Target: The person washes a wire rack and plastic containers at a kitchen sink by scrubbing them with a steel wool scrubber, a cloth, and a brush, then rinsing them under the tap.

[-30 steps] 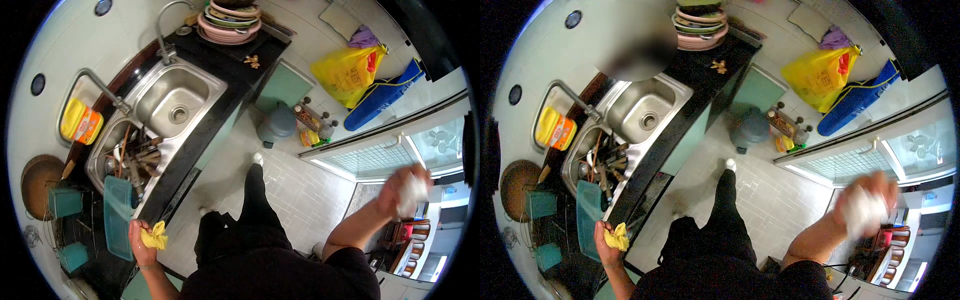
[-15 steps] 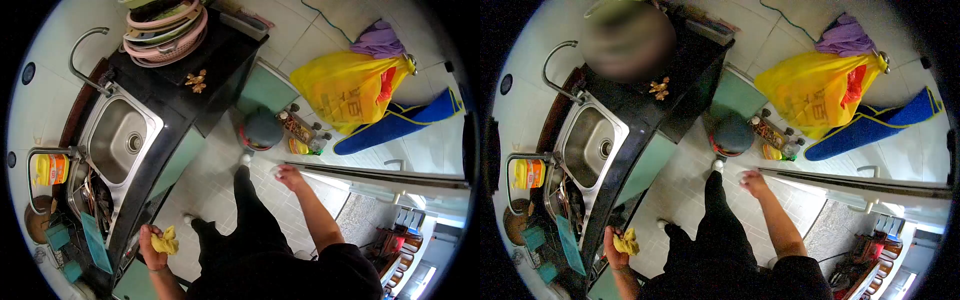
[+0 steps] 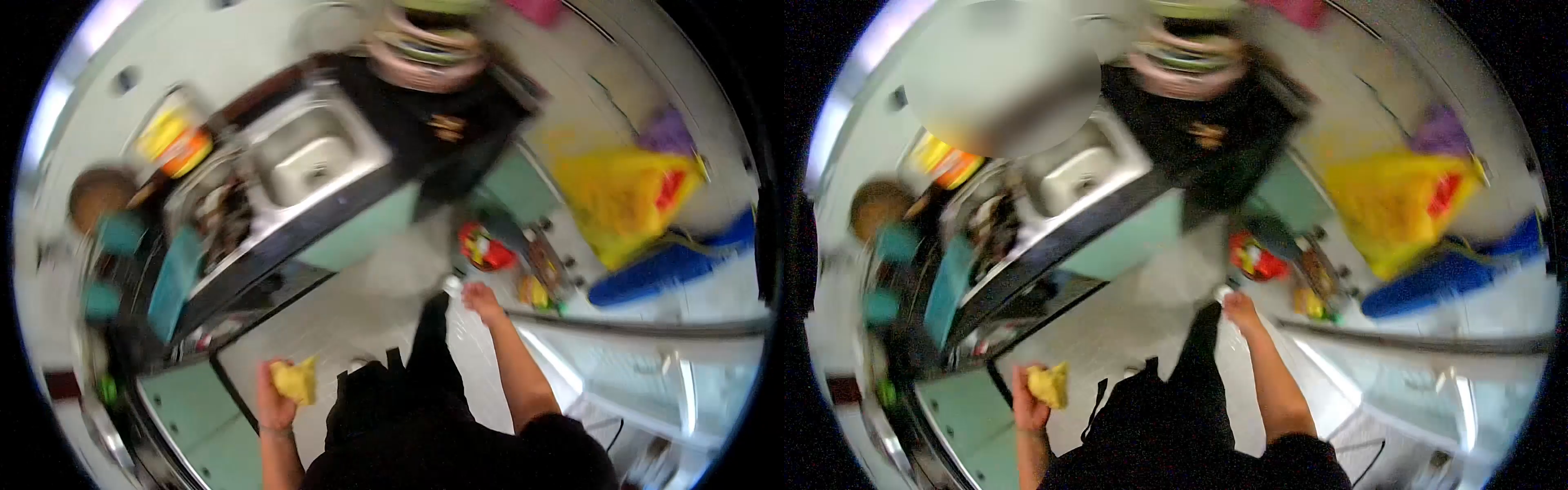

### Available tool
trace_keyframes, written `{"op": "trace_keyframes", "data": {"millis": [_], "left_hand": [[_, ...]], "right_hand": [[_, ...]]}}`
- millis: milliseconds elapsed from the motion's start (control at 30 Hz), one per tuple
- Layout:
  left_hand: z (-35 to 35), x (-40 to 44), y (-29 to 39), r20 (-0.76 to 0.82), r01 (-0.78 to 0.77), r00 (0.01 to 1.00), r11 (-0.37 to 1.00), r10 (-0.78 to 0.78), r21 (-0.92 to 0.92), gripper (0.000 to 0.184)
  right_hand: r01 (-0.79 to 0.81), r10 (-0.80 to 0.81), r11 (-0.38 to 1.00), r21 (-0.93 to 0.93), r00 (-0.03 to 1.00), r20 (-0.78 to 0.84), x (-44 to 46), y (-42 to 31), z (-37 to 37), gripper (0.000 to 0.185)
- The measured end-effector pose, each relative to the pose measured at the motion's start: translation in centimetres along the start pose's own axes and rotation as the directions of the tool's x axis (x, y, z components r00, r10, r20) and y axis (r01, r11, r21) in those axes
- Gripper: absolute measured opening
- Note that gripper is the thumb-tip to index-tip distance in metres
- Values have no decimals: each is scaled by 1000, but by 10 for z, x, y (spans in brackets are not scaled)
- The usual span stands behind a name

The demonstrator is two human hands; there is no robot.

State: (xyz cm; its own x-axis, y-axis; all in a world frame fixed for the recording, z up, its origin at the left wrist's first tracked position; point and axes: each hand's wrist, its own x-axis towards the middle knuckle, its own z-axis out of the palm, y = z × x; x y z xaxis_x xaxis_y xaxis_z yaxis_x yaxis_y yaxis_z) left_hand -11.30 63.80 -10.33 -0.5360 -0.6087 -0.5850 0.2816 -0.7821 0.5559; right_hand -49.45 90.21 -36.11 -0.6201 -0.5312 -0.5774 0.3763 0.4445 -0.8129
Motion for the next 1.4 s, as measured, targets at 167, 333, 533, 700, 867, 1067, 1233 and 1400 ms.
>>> {"op": "trace_keyframes", "data": {"millis": [167, 333, 533, 700, 867, 1067, 1233, 1400], "left_hand": [[-64, -54, -8, 25, -154, 988, 988, 155, -20, 21], [-92, -83, 26, -46, -314, 947, 947, 317, 64, 13], [-124, -78, 71, -287, -498, 776, 824, 562, 269, 7], [-113, -41, 170, -378, -722, 646, 692, 664, -18, 15], [-91, 22, 234, -181, -644, 759, 762, 626, -68, 17], [-71, 121, 246, 37, -340, 938, 900, 343, 271, 17], [-97, 121, 293, 132, -374, 924, 773, 360, 513, 20], [-171, 87, 412, -158, -451, 644, 538, 749, 713, 17]], "right_hand": [[109, -56, 994, -12, 603, 796, -144, -149, 236, 51], [511, -115, 853, -104, 378, 919, -213, -192, 347, 58], [669, -99, 713, -211, 394, 914, -183, -236, 391, 25], [485, -125, 840, -241, 606, 785, -110, -251, 441, 28], [-110, -38, 985, 129, 598, 801, -39, -259, 503, 40], [-580, -1, 800, 154, 255, 967, -43, -290, 581, 95], [-326, -4, 930, 168, 449, 893, -7, -310, 598, 46], [-319, -122, 745, 585, 798, 590, 44, -344, 566, 37]]}}
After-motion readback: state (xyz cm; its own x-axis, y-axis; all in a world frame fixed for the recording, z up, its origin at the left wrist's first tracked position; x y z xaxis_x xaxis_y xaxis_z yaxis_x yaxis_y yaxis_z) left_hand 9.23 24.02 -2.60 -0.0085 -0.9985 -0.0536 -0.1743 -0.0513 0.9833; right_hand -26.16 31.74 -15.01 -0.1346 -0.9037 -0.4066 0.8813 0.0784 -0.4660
